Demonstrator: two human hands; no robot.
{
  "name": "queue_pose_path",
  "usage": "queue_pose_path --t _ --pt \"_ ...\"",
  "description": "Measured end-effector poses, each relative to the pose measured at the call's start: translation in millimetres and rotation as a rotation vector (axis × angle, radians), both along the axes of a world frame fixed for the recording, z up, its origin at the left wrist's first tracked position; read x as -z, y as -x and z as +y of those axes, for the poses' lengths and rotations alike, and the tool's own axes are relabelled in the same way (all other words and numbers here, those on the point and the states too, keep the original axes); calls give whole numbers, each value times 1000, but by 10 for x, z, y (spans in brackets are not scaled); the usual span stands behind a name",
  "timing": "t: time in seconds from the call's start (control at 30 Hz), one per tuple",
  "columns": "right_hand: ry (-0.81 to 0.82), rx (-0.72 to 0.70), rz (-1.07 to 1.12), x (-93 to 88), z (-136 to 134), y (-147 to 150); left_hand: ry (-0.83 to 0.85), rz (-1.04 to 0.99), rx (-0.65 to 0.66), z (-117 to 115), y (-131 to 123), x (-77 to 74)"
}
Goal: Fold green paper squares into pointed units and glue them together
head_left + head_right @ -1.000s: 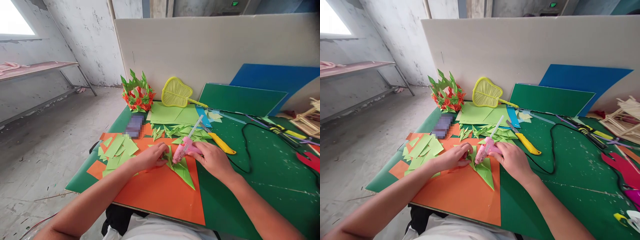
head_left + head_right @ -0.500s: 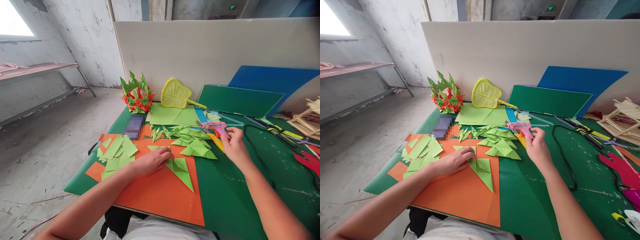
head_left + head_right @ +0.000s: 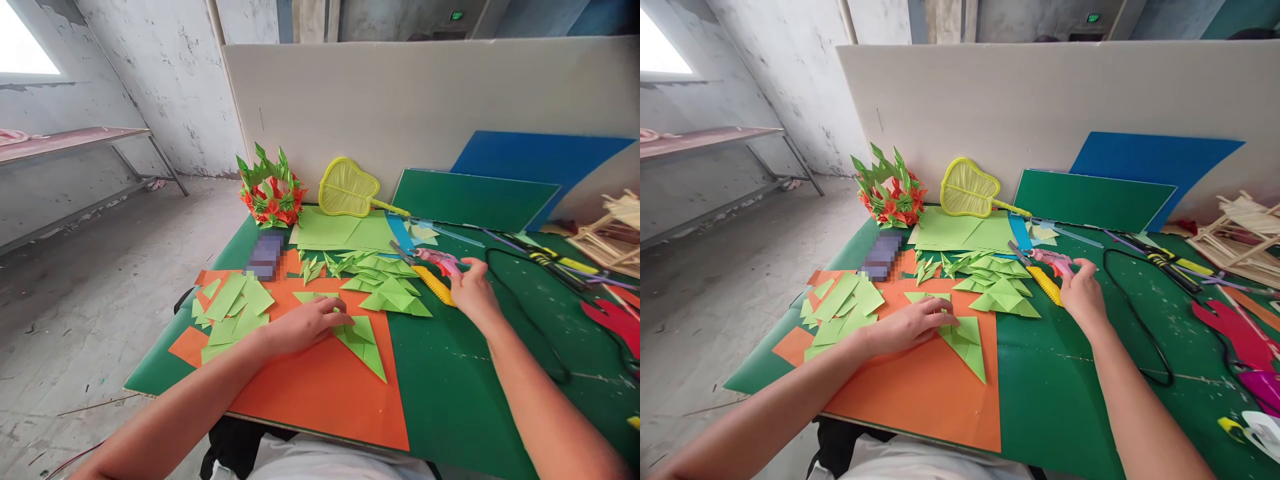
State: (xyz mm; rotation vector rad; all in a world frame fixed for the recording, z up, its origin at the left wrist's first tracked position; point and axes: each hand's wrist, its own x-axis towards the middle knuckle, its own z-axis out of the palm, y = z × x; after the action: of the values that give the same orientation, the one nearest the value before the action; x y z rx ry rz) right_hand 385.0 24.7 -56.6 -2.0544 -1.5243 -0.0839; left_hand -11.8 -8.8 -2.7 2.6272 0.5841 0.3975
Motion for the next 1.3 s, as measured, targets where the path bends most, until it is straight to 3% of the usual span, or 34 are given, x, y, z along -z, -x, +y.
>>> queue_pose_path --t 0.33,0.4,0.47,0.5,0.57,0.7,0.8,0.9,1.3 --pt "119 -33 75 74 58 -145 0 0 19 15 -15 39" --pt "123 -28 20 13 25 -120 -3 7 16 16 -17 44" --pt "17 -9 -105 -126 -46 -14 -8 6 12 17 -18 46" --pt "-83 -45 -151 -220 -97 75 -10 3 10 19 -18 47" --pt "-186 -288 -113 -426 -230 324 -7 -1 8 22 -18 50" --pt "19 -950 97 -683 -532 945 18 8 13 30 -26 65" --pt "134 -1260 10 -650 -666 1284 20 14 8 32 -41 75" --pt "200 -1347 -72 -555 -698 1412 6 14 11 30 -54 71" --pt "262 -1327 -98 -462 -759 1508 26 -23 59 76 -13 82"
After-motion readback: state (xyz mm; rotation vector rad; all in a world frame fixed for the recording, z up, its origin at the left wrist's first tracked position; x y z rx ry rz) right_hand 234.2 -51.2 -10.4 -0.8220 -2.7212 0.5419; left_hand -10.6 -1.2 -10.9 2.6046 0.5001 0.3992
